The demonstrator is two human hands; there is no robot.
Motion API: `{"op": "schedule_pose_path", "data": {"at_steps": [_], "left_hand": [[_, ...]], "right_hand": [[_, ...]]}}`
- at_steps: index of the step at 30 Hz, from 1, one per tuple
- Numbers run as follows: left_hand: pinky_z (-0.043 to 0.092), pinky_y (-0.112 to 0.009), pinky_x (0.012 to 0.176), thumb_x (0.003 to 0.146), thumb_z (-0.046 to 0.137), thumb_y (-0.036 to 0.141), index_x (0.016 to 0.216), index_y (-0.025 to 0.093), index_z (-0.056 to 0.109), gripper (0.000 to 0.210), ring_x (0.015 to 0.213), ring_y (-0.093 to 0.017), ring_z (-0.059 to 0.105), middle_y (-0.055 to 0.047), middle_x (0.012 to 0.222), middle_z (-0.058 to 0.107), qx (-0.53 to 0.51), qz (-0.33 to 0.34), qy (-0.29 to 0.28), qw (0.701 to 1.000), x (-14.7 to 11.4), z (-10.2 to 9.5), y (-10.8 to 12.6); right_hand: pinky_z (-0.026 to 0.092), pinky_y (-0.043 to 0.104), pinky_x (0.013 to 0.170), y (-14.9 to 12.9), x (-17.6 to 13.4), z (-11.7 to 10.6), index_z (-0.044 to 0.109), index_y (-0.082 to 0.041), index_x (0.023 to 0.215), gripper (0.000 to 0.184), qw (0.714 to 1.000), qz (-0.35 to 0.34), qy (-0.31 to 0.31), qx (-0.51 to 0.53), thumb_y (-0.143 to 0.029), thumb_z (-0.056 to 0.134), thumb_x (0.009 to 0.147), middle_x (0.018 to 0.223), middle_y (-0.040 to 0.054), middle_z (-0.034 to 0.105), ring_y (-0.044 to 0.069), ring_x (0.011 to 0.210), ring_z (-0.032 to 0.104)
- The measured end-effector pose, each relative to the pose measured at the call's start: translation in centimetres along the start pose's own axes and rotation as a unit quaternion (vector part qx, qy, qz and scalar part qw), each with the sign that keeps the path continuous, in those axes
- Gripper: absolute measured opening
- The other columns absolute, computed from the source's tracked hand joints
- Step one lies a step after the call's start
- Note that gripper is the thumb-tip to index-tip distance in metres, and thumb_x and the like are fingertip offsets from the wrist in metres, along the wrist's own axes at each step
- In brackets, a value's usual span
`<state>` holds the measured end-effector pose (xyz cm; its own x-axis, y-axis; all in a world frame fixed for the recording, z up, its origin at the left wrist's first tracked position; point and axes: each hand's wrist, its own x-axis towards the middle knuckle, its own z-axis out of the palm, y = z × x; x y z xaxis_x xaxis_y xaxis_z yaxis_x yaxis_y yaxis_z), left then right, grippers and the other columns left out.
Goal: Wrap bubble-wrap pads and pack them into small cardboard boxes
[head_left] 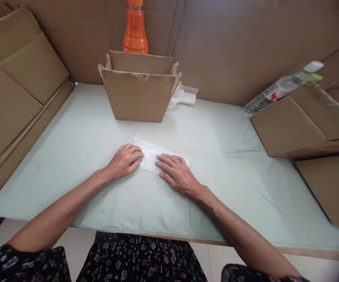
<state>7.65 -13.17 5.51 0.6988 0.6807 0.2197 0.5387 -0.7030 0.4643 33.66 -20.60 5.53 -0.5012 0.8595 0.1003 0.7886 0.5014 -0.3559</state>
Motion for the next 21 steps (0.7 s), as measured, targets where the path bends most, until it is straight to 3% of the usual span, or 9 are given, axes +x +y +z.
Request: {"op": "schedule_pose_path", "data": {"at_steps": [2, 4, 7, 10, 13, 16, 19, 21], "left_hand": [[0.053, -0.045, 0.097, 0.091, 0.054, 0.021, 0.108, 0.023, 0.073, 0.025, 0.110, -0.025, 0.064, -0.009, 0.116, 0.072, -0.039, 0.002, 0.003, 0.999, -0.3, 0.1, -1.2], [0.052, -0.042, 0.100, 0.092, 0.053, 0.024, 0.111, 0.023, 0.072, 0.026, 0.113, -0.024, 0.063, -0.009, 0.119, 0.071, -0.064, -0.025, 0.043, 0.997, -1.0, -0.5, -1.9], [0.051, -0.045, 0.099, 0.090, 0.056, 0.031, 0.117, 0.022, 0.068, 0.031, 0.111, -0.028, 0.063, -0.010, 0.116, 0.070, -0.003, -0.150, 0.102, 0.983, -1.3, -1.3, -1.9], [0.050, -0.049, 0.093, 0.083, 0.063, 0.036, 0.109, 0.020, 0.068, 0.032, 0.102, -0.032, 0.063, -0.012, 0.102, 0.071, 0.059, -0.241, 0.067, 0.967, -0.4, -0.9, -0.9], [0.051, -0.043, 0.086, 0.079, 0.062, 0.025, 0.083, 0.021, 0.065, 0.007, 0.090, -0.028, 0.064, -0.008, 0.086, 0.070, 0.051, -0.233, 0.037, 0.971, 0.8, 0.3, 0.5], [0.052, -0.037, 0.078, 0.079, 0.057, 0.017, 0.074, 0.022, 0.059, 0.007, 0.081, -0.023, 0.065, -0.004, 0.080, 0.069, 0.026, -0.218, 0.049, 0.974, 0.8, 0.9, 1.5], [0.054, -0.029, 0.069, 0.086, 0.055, 0.021, 0.099, 0.023, 0.061, 0.014, 0.077, -0.017, 0.068, -0.001, 0.085, 0.070, -0.024, -0.207, 0.077, 0.975, 0.1, -0.2, 1.9], [0.055, -0.025, 0.067, 0.091, 0.056, 0.027, 0.121, 0.023, 0.057, 0.030, 0.080, -0.015, 0.070, -0.001, 0.092, 0.070, -0.084, -0.191, 0.149, 0.967, 0.1, -2.1, 1.9]], "right_hand": [[0.042, 0.052, 0.109, 2.1, -2.9, -0.1, 0.070, -0.023, 0.126, 0.033, 0.997, 0.059, 0.057, -0.011, -0.033, 0.048, 0.103, 0.142, 0.0104, 0.065, 0.029, 0.135, 0.056], [0.045, 0.050, 0.103, 3.9, -6.0, -0.8, 0.072, -0.022, 0.117, 0.033, 0.981, 0.131, 0.137, -0.034, -0.035, 0.046, 0.103, 0.130, 0.0114, 0.071, 0.029, 0.124, 0.063], [0.048, 0.046, 0.091, 4.6, -8.2, -1.8, 0.071, -0.020, 0.118, 0.035, 0.962, 0.200, 0.170, -0.075, -0.041, 0.048, 0.101, 0.118, 0.0118, 0.075, 0.029, 0.109, 0.067], [0.047, 0.045, 0.084, 3.4, -6.5, -1.5, 0.068, -0.019, 0.120, 0.039, 0.960, 0.228, 0.131, -0.099, -0.046, 0.050, 0.099, 0.110, 0.0130, 0.075, 0.031, 0.098, 0.066], [0.047, 0.043, 0.079, 1.9, -3.5, -0.4, 0.068, -0.019, 0.100, 0.026, 0.962, 0.227, 0.119, -0.093, -0.039, 0.051, 0.096, 0.097, 0.0120, 0.073, 0.029, 0.088, 0.064], [0.048, 0.037, 0.071, 1.3, -2.0, -0.1, 0.062, -0.022, 0.087, 0.018, 0.968, 0.210, 0.135, -0.018, -0.030, 0.049, 0.095, 0.087, 0.0076, 0.069, 0.023, 0.079, 0.063], [0.046, 0.031, 0.058, 1.5, -1.5, -1.8, 0.063, -0.024, 0.098, 0.017, 0.961, 0.214, 0.130, 0.118, -0.035, 0.051, 0.095, 0.072, 0.0000, 0.063, 0.017, 0.061, 0.057], [0.044, 0.028, 0.052, 1.6, -0.7, -4.2, 0.062, -0.023, 0.117, 0.029, 0.948, 0.200, 0.115, 0.217, -0.039, 0.055, 0.094, 0.063, -0.0046, 0.055, 0.015, 0.053, 0.052]]}}
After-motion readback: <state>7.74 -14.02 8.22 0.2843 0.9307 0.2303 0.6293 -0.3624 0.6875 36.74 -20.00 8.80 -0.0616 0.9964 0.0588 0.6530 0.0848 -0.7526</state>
